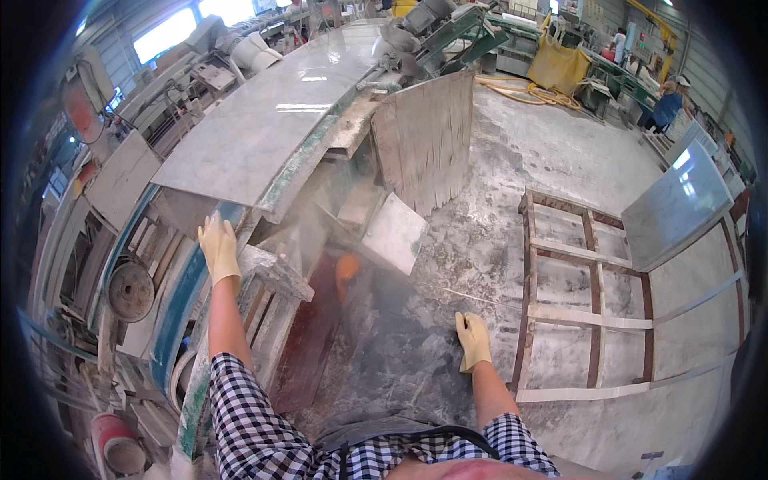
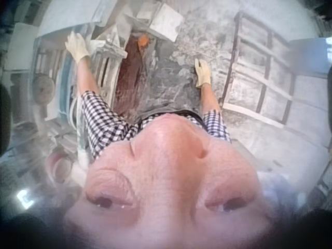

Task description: The person positions and moves large stone slabs on a conveyor system in a factory. They use both hands to align the slabs, lift smaller pieces, and place them onto a wooden rack. The person also wipes the slab surface with a cloth during handling.

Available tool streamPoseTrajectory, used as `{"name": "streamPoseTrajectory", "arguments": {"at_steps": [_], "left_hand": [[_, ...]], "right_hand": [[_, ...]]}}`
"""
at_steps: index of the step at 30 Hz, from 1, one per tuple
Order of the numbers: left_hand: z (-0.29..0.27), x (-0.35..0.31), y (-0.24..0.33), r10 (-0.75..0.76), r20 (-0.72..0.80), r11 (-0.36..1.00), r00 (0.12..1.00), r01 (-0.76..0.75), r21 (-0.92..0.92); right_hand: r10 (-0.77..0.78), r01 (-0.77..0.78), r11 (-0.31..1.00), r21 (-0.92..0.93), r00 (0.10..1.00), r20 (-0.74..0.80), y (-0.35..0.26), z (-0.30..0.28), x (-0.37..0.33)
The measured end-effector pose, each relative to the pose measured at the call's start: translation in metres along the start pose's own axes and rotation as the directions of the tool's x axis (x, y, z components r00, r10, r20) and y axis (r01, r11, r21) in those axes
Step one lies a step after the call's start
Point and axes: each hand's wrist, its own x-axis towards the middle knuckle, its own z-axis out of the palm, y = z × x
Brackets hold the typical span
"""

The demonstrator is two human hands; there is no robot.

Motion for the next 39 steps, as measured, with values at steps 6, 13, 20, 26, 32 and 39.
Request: {"name": "streamPoseTrajectory", "arguments": {"at_steps": [6, 13, 20, 26, 32, 39], "left_hand": [[-0.01, -0.002, 0.008, -0.002, 0.007, 0.998, 1.0, 0.002, -0.055], [-0.005, -0.001, 0.009, 0.06, -0.039, 0.998, 0.997, -0.061, -0.033], [-0.009, -0.003, 0.013, 0.084, -0.079, 0.995, 0.993, -0.088, -0.047], [-0.014, -0.002, 0.015, 0.078, -0.03, 0.994, 0.996, -0.08, -0.077], [-0.022, -0.004, 0.013, 0.098, 0.044, 0.988, 0.994, -0.092, -0.127], [0.006, 0.016, -0.015, 0.167, 0.111, 0.983, 0.98, -0.173, 0.053]], "right_hand": [[-0.041, 0.041, 0.999, -0.03, 0.999, -0.004, -0.013, 0.01, -0.004], [-0.226, 0.238, 0.965, -0.109, 0.968, 0.109, -0.028, 0.015, -0.003], [-0.251, 0.257, 0.957, -0.132, 0.966, 0.057, -0.038, 0.01, -0.017], [-0.242, 0.244, 0.963, -0.116, 0.97, 0.024, -0.04, 0.003, -0.024], [-0.234, 0.232, 0.968, -0.099, 0.972, -0.004, -0.035, 0.001, -0.023], [-0.239, 0.226, 0.967, -0.121, 0.964, -0.113, -0.023, 0.006, -0.021]]}}
